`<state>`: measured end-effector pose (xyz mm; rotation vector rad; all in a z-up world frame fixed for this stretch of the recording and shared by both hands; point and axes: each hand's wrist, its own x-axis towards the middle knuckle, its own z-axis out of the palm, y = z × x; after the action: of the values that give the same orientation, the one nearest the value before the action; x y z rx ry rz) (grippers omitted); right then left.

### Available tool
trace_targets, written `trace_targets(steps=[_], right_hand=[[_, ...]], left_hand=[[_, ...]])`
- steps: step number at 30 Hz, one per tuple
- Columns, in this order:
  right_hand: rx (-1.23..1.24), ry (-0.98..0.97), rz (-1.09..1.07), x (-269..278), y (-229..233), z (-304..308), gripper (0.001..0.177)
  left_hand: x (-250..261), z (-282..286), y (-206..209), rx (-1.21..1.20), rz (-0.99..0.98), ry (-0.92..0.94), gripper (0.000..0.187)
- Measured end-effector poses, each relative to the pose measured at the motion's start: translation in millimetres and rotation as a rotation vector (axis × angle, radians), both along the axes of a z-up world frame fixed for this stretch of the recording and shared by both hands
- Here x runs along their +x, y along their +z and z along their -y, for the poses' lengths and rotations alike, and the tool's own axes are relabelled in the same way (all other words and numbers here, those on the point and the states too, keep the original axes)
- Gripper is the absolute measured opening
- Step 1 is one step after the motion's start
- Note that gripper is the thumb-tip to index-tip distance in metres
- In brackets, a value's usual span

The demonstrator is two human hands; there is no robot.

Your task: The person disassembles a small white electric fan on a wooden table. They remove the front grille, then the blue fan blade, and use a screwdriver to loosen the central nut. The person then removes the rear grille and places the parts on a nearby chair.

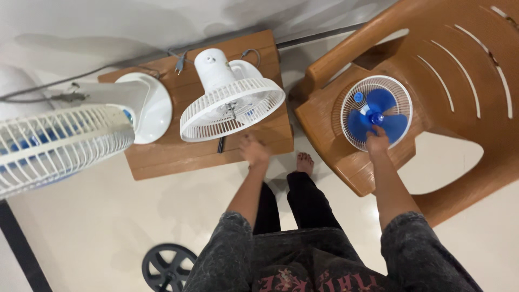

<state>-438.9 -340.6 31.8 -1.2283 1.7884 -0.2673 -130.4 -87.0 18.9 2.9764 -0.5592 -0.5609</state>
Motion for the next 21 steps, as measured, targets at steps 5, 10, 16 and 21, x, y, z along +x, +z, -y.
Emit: trace_targets(steps=[5, 10, 16, 21], right_hand=[[0.061, 0.091, 0.002, 21, -8, -2, 0.05], [0.055, -0.199, 0.109, 37, -3, -5, 0.039], [0.015, -0.621, 0.447, 34, 36, -5, 0.032], [-0.063, -0.478, 0.565, 20, 86, -43, 0.028]], left_hand=[[-50, 28, 9, -0.18, -0.16, -0.03, 0.066], [-62, 22, 12, -0.242, -0.29, -0.048, 0.06], [-61, -17, 20, -0.265, -0.333, -0.041, 0.056], [-66, -38, 53, -0.408, -0.385, -0.023, 0.05]])
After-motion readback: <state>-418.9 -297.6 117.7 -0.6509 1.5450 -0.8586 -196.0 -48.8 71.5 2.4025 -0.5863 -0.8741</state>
